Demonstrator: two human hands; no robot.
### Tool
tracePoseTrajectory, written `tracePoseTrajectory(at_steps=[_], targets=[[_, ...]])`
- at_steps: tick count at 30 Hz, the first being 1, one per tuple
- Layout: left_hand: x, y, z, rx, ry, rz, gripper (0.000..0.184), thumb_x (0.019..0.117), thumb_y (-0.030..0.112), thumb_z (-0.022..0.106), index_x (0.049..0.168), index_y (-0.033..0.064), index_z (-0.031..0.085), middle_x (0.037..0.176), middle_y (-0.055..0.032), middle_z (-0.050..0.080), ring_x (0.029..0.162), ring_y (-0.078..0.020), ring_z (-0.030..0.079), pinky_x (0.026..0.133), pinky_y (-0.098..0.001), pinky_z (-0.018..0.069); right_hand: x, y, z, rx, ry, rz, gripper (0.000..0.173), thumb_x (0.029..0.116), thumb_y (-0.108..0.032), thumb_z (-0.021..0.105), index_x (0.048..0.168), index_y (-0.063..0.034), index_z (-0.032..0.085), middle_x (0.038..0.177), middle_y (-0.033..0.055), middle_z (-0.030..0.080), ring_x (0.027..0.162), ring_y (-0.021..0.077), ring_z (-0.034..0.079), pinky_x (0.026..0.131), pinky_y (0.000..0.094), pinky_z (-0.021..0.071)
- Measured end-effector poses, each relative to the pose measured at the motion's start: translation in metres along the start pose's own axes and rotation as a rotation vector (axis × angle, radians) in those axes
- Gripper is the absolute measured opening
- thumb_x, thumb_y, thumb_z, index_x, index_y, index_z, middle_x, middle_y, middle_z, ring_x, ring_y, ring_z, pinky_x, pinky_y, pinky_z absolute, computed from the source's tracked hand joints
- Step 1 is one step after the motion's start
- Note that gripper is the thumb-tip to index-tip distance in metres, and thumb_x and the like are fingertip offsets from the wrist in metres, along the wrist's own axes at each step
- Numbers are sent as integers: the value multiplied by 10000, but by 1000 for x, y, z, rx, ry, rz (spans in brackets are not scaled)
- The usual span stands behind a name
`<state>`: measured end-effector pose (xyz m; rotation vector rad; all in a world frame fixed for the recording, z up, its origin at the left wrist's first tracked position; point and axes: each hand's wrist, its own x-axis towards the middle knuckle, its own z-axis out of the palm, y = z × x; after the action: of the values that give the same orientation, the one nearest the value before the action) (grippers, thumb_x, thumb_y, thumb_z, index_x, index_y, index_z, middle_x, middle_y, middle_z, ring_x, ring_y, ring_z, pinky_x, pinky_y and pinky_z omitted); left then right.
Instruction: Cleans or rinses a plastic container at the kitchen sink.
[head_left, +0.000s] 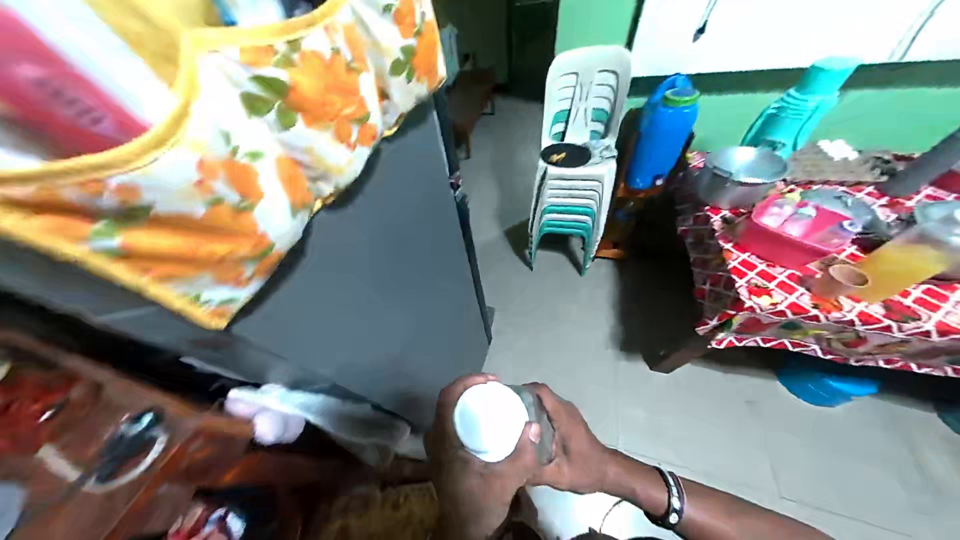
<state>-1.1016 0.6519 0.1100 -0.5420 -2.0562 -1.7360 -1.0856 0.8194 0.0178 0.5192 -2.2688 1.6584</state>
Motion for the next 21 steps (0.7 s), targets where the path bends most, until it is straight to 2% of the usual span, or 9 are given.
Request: tracePoseTrajectory(at_steps=[3,7,12,18,21], targets=[[51,-24,27,-113,-101,28,704,711,317,901,1216,-63,590,1128,-107,719,1079,-134,692,948,-292,600,39,21,-28,-73,82,-11,928,733,-703,801,1303,-4,580,1127,78,719,1043,85,690,908,320,605],[123,-57,63,-252,-215,37,695,696,277,912,1194,-88,593,1119,-136,719,1073,-167,701,946,-313,605,92,45,-61,-160,153,0,896,739,-693,797,1272,-6,584,1103,61,721,1032,53,685,904,278,595],[191,-97,117,-267,-329,9,705,691,289,909,1191,-94,592,1100,-139,720,1061,-170,704,928,-319,612,139,90,-97,-186,220,59,900,745,-710,784,1263,-2,584,1086,58,721,1023,54,686,893,283,595],[262,-148,191,-262,-329,10,701,700,282,909,1190,-105,591,1110,-150,713,1068,-178,697,941,-322,605,206,163,-158,-197,186,91,906,749,-728,763,1269,-9,577,1097,53,718,1031,46,679,900,274,587],[297,-170,223,-199,-217,28,693,686,285,916,1164,-113,612,1101,-157,716,1071,-176,697,961,-323,597,254,196,-194,-191,66,98,934,736,-753,753,1281,-15,579,1093,51,718,1020,53,681,887,289,592]])
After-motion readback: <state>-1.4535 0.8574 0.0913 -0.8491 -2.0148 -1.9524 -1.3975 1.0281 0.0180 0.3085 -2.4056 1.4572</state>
